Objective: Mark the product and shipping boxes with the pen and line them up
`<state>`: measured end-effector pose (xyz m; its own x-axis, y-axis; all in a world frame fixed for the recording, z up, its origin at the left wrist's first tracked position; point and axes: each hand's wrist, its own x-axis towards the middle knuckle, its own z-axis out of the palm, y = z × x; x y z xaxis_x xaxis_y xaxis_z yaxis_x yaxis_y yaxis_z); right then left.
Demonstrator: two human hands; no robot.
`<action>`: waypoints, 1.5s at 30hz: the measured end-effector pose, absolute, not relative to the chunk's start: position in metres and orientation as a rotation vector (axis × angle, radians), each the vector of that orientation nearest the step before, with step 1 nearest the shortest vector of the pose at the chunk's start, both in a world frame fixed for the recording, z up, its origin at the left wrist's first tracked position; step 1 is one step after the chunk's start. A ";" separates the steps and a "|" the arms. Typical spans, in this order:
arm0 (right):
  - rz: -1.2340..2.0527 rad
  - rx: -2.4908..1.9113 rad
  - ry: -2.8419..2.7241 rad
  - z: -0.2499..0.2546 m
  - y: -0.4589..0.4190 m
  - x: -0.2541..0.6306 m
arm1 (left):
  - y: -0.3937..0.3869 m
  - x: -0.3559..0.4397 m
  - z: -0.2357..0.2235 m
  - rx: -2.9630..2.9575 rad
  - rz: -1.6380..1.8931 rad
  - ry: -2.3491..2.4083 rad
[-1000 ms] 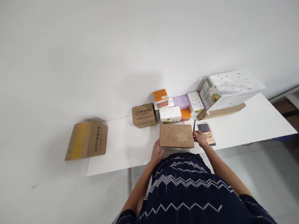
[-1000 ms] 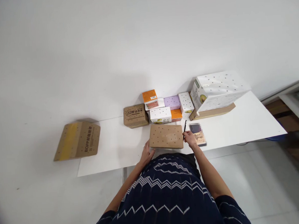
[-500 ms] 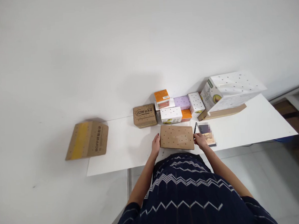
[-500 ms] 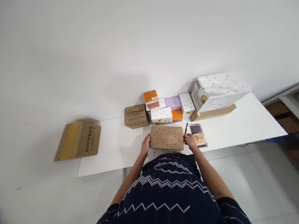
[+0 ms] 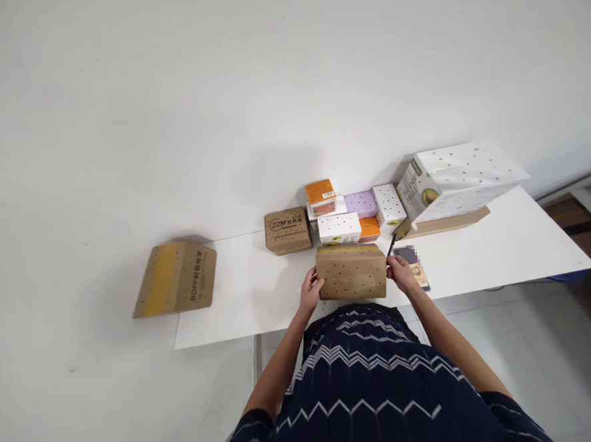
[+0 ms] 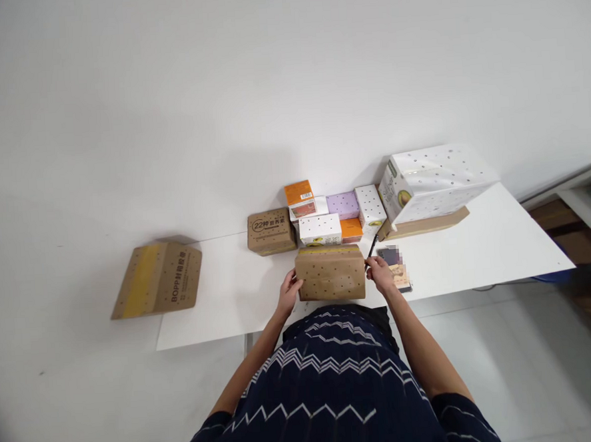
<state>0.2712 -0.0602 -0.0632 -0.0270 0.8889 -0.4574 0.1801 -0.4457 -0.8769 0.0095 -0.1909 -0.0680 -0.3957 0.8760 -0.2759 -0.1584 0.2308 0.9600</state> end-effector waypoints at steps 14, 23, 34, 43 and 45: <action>1.551 -1.406 -0.752 -0.037 -0.062 0.262 | -0.206 0.015 -0.071 0.705 1.411 1.669; 1.287 -1.314 -0.804 0.013 -0.066 0.265 | -0.198 0.018 -0.040 1.038 1.339 1.806; 1.479 -1.183 -1.099 0.034 -0.067 0.215 | -0.179 0.050 -0.021 2.064 1.045 2.020; 1.170 -1.167 -1.657 0.008 -0.071 0.179 | -0.163 0.058 -0.026 2.331 0.892 1.986; 1.090 -1.176 -1.770 0.004 -0.073 0.177 | -0.163 0.058 -0.027 2.345 0.884 1.988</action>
<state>0.1772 -0.0725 0.0036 -0.3103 0.9433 0.1177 0.3192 0.2200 -0.9218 0.0582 -0.1634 -0.0268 0.0758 0.8945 0.4407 0.9262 -0.2268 0.3012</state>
